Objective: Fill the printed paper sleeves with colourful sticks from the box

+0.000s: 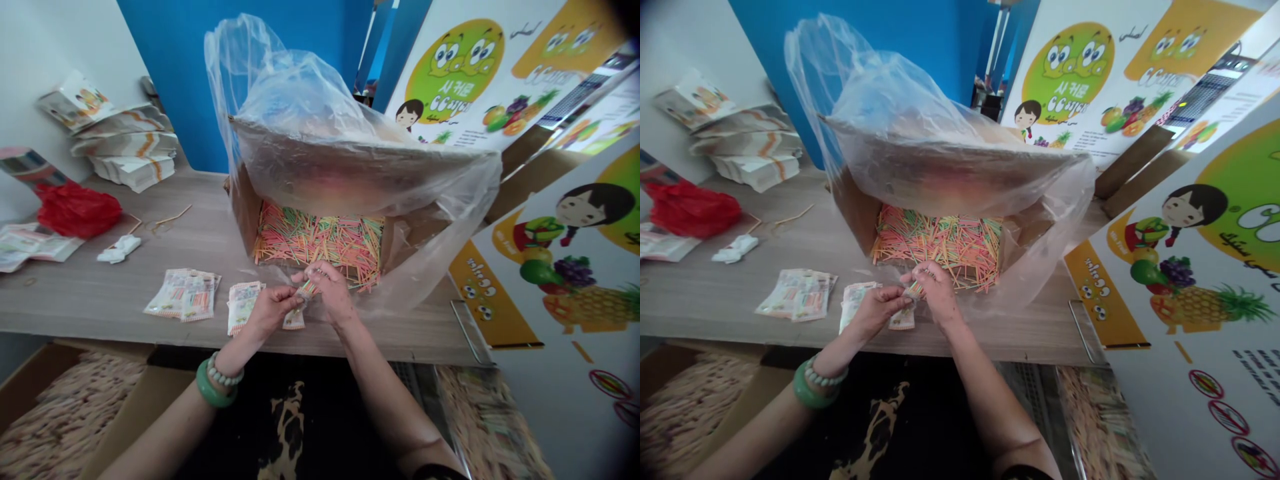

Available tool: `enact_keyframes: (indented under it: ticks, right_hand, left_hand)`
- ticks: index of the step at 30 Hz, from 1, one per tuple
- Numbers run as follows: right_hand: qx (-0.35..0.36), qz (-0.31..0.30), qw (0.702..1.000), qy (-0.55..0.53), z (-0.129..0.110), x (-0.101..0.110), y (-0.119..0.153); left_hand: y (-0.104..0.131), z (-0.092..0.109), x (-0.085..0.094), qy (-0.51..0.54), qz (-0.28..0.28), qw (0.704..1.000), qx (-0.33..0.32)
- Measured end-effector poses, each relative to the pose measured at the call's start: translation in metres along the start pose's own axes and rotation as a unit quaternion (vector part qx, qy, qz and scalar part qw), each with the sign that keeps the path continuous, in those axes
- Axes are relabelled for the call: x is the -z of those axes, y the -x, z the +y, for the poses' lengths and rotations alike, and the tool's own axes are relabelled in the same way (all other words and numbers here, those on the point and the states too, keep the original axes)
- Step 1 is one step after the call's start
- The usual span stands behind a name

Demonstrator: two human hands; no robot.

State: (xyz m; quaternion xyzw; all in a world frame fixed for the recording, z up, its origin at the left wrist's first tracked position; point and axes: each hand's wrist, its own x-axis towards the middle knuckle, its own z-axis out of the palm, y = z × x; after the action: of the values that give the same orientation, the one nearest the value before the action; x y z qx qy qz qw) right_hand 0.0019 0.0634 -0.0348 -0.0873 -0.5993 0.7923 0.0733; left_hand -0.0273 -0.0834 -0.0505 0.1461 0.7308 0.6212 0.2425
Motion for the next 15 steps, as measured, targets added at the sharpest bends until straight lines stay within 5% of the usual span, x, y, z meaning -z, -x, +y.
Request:
enact_keyframes:
  ticks: [6,12,15]
  right_hand:
    - [0.020,-0.048,0.998,0.020,0.002,0.008,-0.003]
    - [0.061,-0.029,0.996,0.061,0.003,0.014,-0.012]
    - [0.073,-0.025,0.996,0.046,0.000,0.020,-0.017]
  left_hand:
    - [-0.008,-0.004,-0.006,-0.022,-0.012,0.999,-0.030]
    - [-0.016,-0.004,-0.018,-0.157,0.087,0.976,-0.122]
    - [-0.024,-0.005,-0.024,-0.118,0.088,0.981,-0.127]
